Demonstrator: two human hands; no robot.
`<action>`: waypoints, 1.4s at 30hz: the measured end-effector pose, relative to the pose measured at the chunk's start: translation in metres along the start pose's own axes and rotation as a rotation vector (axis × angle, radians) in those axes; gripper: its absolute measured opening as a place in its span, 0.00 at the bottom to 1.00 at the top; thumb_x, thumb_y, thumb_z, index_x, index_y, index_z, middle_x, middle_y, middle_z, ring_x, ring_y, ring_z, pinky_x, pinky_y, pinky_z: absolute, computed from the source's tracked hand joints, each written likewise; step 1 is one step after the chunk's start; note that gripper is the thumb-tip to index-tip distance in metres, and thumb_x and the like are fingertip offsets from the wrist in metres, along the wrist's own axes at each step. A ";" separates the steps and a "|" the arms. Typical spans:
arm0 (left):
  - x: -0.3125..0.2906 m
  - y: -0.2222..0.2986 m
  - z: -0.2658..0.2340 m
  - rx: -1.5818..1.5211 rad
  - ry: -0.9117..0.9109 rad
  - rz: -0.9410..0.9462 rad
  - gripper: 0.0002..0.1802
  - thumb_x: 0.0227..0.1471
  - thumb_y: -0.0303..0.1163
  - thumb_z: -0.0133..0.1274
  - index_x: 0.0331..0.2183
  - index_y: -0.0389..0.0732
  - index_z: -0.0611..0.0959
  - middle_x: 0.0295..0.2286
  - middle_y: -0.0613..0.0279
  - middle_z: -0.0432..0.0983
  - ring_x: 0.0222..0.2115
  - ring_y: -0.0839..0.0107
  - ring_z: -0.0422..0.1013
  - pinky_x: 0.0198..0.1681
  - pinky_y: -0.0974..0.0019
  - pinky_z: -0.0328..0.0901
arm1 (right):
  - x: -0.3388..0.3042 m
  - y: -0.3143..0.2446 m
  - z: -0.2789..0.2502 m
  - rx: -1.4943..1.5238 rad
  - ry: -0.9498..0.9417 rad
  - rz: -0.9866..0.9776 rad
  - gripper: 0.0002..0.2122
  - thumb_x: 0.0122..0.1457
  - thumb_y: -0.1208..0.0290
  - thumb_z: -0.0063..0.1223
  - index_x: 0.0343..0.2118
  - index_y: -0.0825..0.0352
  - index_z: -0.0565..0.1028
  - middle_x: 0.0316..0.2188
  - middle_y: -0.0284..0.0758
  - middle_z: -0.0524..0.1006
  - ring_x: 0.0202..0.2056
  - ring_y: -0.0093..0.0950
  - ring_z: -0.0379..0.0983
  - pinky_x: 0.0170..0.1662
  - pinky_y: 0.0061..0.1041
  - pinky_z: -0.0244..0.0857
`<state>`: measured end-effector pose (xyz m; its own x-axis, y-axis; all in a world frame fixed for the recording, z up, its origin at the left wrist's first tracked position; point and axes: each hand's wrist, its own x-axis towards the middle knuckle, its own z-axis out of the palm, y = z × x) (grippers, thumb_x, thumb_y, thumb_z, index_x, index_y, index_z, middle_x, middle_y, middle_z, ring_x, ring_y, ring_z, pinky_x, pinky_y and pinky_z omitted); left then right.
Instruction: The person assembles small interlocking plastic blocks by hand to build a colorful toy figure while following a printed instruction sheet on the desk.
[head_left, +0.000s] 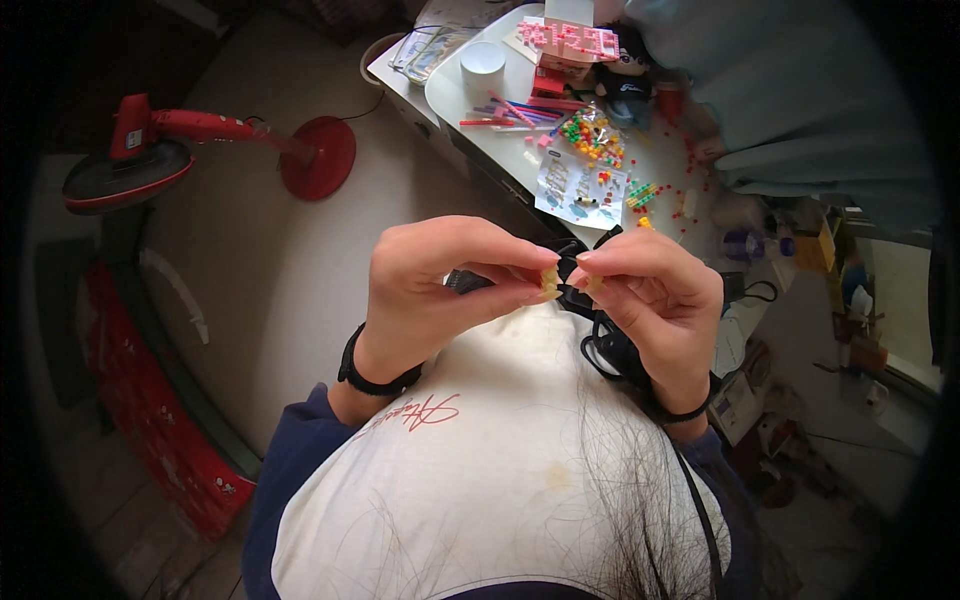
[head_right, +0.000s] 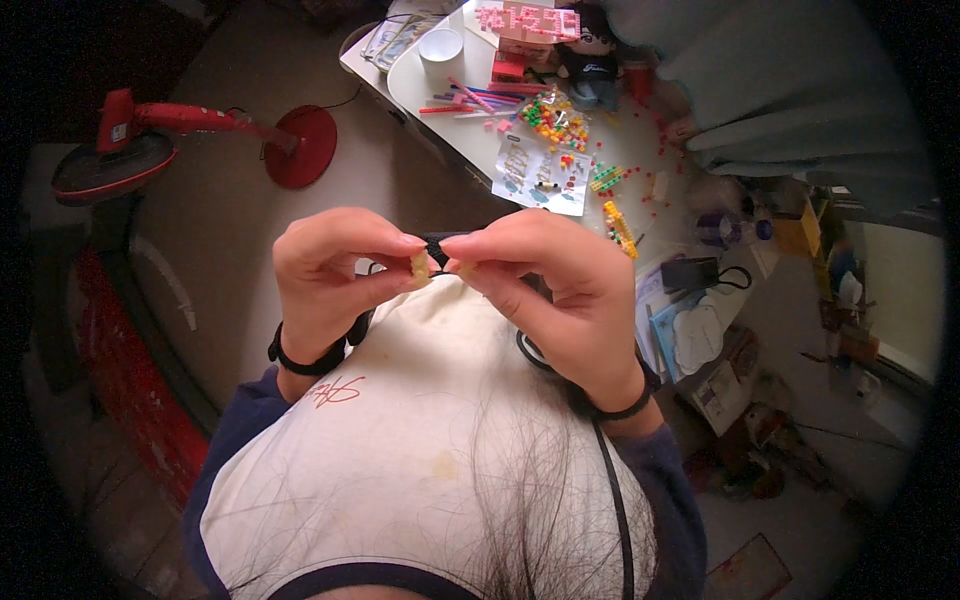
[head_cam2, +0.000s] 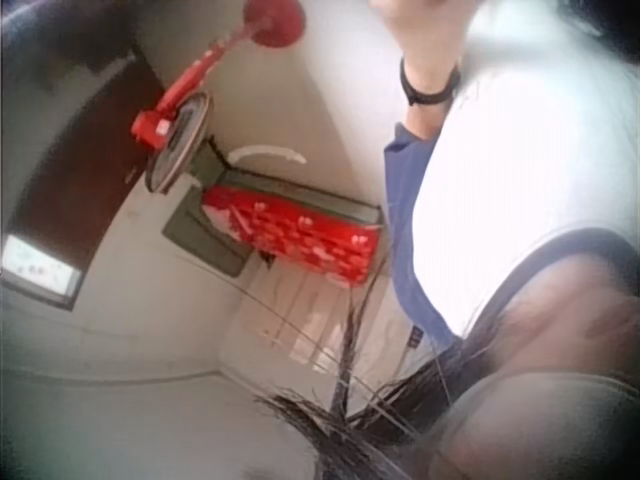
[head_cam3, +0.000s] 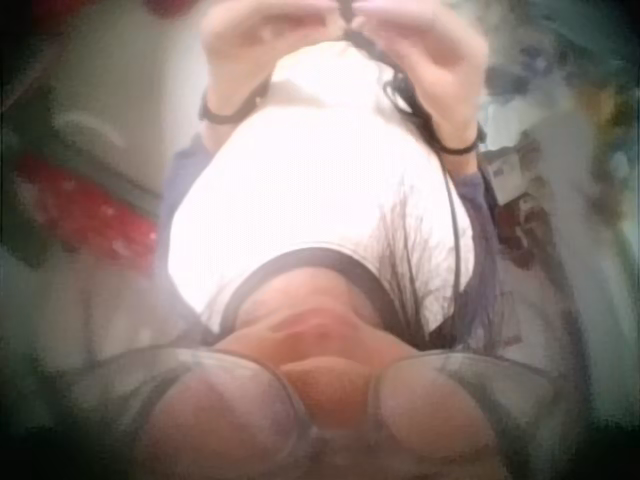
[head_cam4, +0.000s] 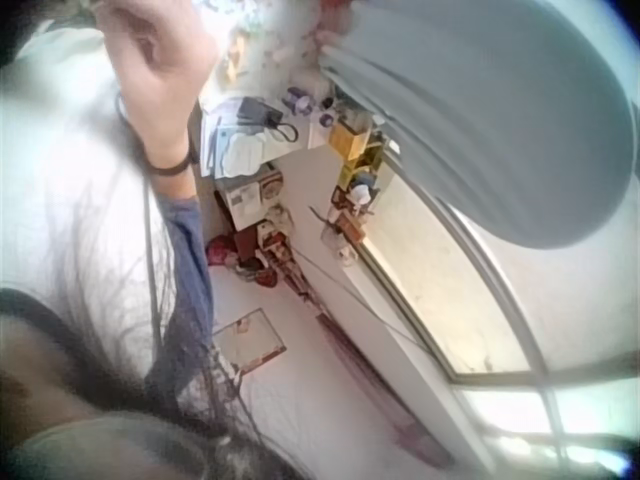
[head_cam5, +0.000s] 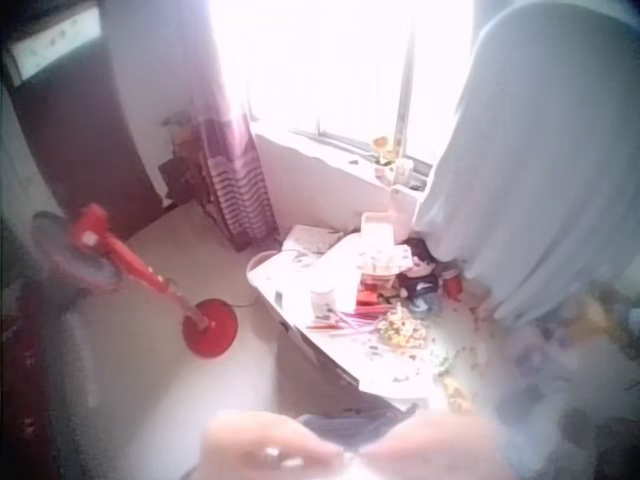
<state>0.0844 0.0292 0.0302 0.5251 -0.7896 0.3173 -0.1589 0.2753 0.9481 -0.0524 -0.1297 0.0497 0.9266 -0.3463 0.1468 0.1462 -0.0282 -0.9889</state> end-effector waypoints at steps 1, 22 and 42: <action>0.001 0.002 0.001 0.007 -0.003 -0.001 0.17 0.35 0.12 0.64 0.34 0.31 0.82 0.29 0.53 0.79 0.29 0.68 0.76 0.30 0.74 0.70 | -0.001 -0.003 0.003 0.068 0.055 0.033 0.08 0.52 0.88 0.54 0.36 0.74 0.78 0.35 0.39 0.78 0.35 0.24 0.76 0.39 0.18 0.69; -0.005 0.003 0.007 0.084 0.044 0.033 0.13 0.34 0.19 0.67 0.29 0.34 0.85 0.24 0.58 0.80 0.24 0.71 0.77 0.27 0.74 0.70 | -0.001 0.005 0.009 0.042 0.016 -0.036 0.09 0.47 0.88 0.59 0.32 0.71 0.79 0.30 0.39 0.79 0.33 0.27 0.76 0.36 0.20 0.69; -0.007 0.002 0.007 0.136 0.013 0.034 0.14 0.35 0.14 0.65 0.30 0.34 0.85 0.25 0.56 0.80 0.25 0.70 0.77 0.27 0.74 0.69 | -0.003 -0.009 0.011 -0.372 0.021 -0.163 0.08 0.47 0.89 0.56 0.31 0.72 0.78 0.29 0.39 0.79 0.31 0.30 0.77 0.35 0.22 0.70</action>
<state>0.0747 0.0319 0.0303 0.5284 -0.7737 0.3496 -0.2880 0.2240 0.9311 -0.0524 -0.1186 0.0581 0.8939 -0.3278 0.3057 0.1516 -0.4206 -0.8945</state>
